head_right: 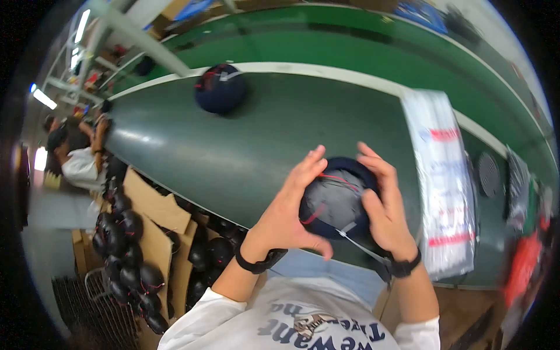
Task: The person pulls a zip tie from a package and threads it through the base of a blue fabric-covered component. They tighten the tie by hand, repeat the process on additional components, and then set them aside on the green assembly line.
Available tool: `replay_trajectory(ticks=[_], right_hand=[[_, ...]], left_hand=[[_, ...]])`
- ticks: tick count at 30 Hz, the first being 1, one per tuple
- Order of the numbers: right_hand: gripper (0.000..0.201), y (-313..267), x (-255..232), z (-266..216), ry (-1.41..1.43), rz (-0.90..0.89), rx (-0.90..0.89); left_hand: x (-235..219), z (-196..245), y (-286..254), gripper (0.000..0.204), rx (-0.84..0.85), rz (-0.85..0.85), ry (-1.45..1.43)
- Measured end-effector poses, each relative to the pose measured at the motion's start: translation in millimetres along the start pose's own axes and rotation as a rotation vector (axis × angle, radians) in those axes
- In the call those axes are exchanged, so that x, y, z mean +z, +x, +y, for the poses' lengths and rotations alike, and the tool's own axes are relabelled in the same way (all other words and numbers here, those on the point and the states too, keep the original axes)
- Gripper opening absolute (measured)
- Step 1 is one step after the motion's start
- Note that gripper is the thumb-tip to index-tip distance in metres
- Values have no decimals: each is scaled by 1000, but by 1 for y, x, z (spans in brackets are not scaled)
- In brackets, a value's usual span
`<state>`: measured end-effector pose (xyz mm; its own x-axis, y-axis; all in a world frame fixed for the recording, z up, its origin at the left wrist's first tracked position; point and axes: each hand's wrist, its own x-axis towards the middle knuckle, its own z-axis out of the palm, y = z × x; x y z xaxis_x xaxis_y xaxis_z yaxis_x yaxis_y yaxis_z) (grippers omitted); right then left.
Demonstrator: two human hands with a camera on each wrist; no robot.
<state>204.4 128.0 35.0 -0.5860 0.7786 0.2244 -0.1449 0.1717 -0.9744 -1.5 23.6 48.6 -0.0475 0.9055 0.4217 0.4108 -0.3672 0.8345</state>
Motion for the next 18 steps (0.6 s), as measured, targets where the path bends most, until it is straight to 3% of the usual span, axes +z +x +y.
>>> replay_trajectory(ticks=[2, 3, 4, 5, 6, 7, 8, 11, 12, 15, 18], right_hand=[[81, -1, 0, -9, -37, -43, 50], [91, -2, -3, -8, -90, -93, 55], [100, -3, -5, -9, -150, -137, 62], [118, -4, -6, -14, -191, -157, 113], [135, -6, -9, -7, -131, -168, 109], [140, -7, -13, -6, -205, -210, 64], [146, -7, -16, -6, -279, -251, 20], [144, -7, -17, -13, -392, -272, -7], [143, -6, -16, -13, -407, -273, -9], [132, -6, -13, -13, -384, -239, -25], [127, -5, -12, -13, -388, -226, -34]], left_hand=[[-54, 1, 3, 127, -84, -77, 58], [-88, -3, 9, 119, -103, -81, 242], [-116, -18, 17, 101, -92, 14, 424], [-136, -22, 35, 94, -200, 176, 475], [-159, -48, 50, 101, -159, 307, 636], [-177, -69, 68, 115, -248, 412, 767], [-187, -72, 90, 130, -379, 469, 699], [-214, -128, 112, 140, -463, 428, 767], [-215, -129, 115, 139, -498, 427, 783], [-214, -130, 108, 137, -341, 419, 810], [-193, -94, 88, 134, -216, 259, 589]])
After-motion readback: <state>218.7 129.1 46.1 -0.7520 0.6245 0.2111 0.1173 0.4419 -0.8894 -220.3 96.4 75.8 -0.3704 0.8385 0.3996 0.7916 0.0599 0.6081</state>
